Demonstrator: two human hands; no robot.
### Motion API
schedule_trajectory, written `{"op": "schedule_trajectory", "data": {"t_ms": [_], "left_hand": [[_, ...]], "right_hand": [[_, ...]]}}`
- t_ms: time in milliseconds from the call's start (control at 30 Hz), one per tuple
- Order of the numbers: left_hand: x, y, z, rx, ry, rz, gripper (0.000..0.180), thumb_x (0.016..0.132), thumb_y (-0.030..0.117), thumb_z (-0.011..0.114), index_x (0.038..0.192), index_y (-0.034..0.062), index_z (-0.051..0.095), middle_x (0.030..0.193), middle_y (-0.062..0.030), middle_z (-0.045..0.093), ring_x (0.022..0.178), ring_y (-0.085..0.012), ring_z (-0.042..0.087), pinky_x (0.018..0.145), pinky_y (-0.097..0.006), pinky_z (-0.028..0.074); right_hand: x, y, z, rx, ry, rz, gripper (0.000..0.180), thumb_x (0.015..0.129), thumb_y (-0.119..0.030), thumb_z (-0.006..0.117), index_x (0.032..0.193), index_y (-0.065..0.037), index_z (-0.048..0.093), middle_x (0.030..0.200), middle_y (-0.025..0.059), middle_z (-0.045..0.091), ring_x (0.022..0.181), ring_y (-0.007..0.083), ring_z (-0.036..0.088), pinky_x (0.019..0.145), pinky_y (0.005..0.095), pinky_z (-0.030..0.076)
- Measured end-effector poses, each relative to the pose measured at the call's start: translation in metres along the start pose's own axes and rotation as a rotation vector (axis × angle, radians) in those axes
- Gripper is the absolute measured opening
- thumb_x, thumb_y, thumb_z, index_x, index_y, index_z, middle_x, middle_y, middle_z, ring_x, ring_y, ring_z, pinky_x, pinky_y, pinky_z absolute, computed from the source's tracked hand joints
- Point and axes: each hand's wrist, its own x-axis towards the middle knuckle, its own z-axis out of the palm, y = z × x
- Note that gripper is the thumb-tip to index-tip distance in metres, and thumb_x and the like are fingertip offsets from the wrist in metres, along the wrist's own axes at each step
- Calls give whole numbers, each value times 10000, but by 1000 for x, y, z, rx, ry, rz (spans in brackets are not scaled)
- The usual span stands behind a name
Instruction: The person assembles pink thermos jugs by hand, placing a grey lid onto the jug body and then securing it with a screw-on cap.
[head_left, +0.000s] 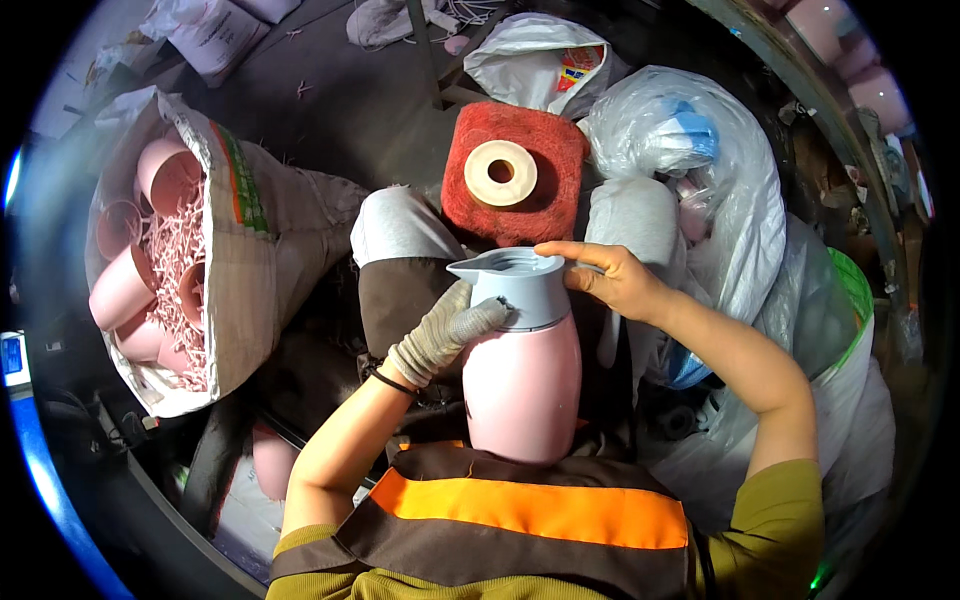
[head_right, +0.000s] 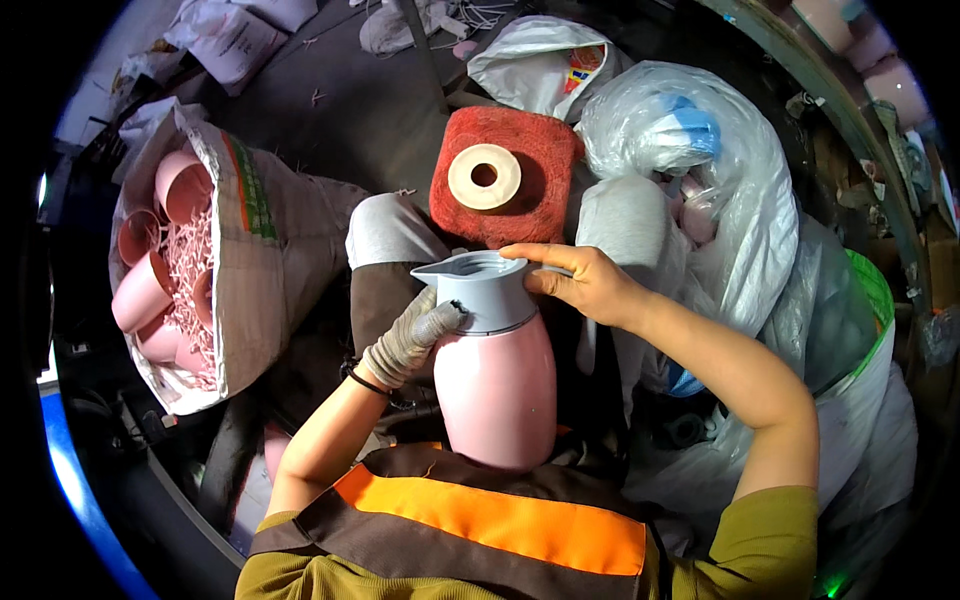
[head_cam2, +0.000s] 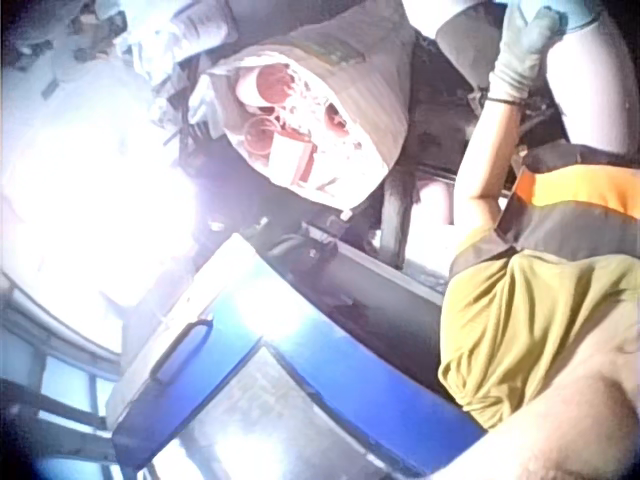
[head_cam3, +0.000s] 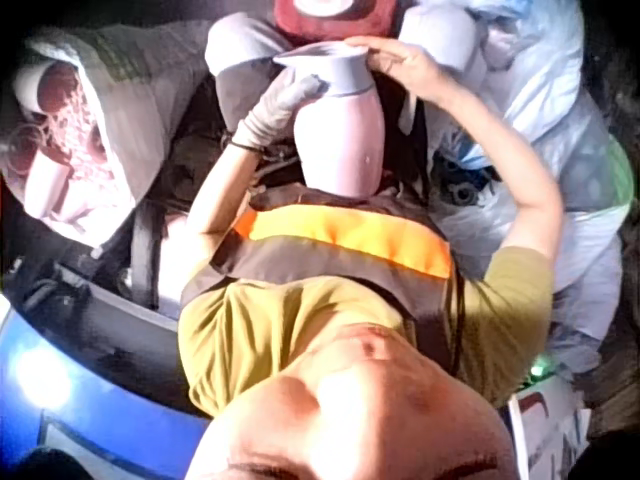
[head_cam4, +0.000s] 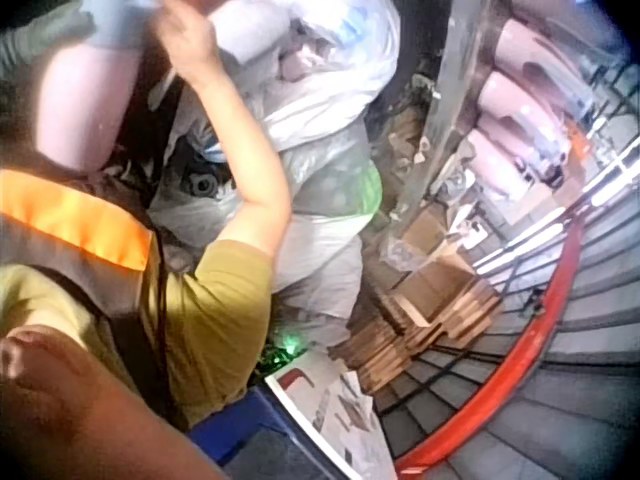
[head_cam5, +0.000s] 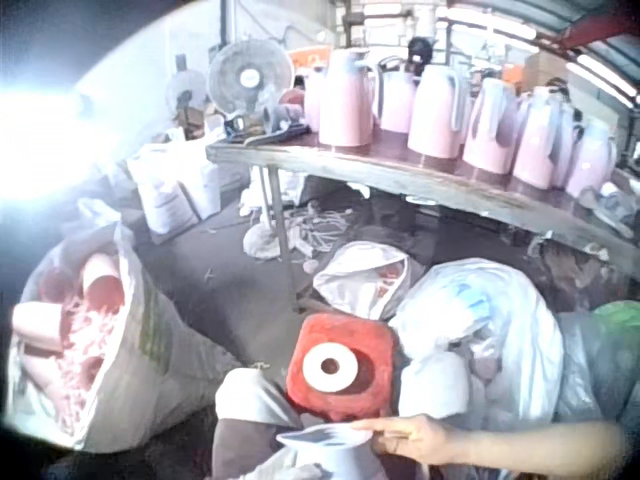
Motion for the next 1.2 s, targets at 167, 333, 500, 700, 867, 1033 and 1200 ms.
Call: {"op": "schedule_trajectory", "data": {"t_ms": [167, 333, 500, 700, 867, 1033, 1200], "left_hand": [[6, 7, 9, 70, -57, -47, 865, 834, 535, 720, 1443, 13, 396, 1313, -85, 560, 1192, -169, 545, 1028, -331, 439], [12, 8, 6, 65, -137, -55, 777, 843, 442, 725, 1423, 18, 429, 1285, -95, 586, 1156, -177, 584, 1007, -328, 469], [15, 10, 5, 146, -87, -163, 754, 826, 411, 757, 1408, 40, 452, 1274, -64, 592, 1137, -156, 586, 997, -317, 473], [53, 66, -25, 29, 20, 131, 575, 925, 394, 667, 1359, 40, 537, 1299, -91, 607, 1207, -180, 557, 1010, -353, 462], [124, 80, -50, 1430, 251, 167, 865, 775, 639, 691, 1392, 63, 501, 1440, -197, 483, 1357, -354, 448, 1047, -470, 423], [156, 38, -56, 1768, 329, 63, 953, 646, 546, 812, 1446, 208, 420, 1459, -221, 408, 1265, -439, 479, 1032, -518, 433], [130, 54, -88, 1489, 531, 190, 885, 629, 482, 829, 1385, 163, 496, 1390, -212, 482, 1202, -410, 534, 1005, -476, 466]], "right_hand": [[7, -35, -16, -466, -199, 28, 778, 761, -476, 812, 1399, -138, 525, 1272, 129, 648, 1171, 272, 619, 986, 377, 477], [19, -65, -18, -508, -405, 180, 950, 609, -480, 891, 1403, -155, 483, 1273, 157, 641, 1172, 348, 622, 996, 414, 476], [22, -66, -16, -510, -388, 228, 938, 595, -444, 910, 1395, -179, 497, 1227, 147, 663, 1132, 297, 648, 983, 380, 486], [10, -70, -29, -461, -318, 234, 917, 605, -410, 915, 1399, -176, 520, 1199, 131, 686, 1097, 266, 666, 964, 353, 494], [-12, -84, -35, -478, -185, 239, 928, 599, -325, 930, 1412, -137, 525, 1241, 130, 674, 1149, 246, 648, 998, 353, 477], [-35, -90, -56, -438, 6, 200, 966, 568, -266, 950, 1402, -37, 519, 1329, 116, 624, 1235, 195, 579, 1066, 335, 426], [-28, -115, -90, -580, 294, 21, 1033, 515, -251, 973, 1403, 2, 510, 1316, 134, 620, 1249, 217, 559, 1093, 349, 389]]}}
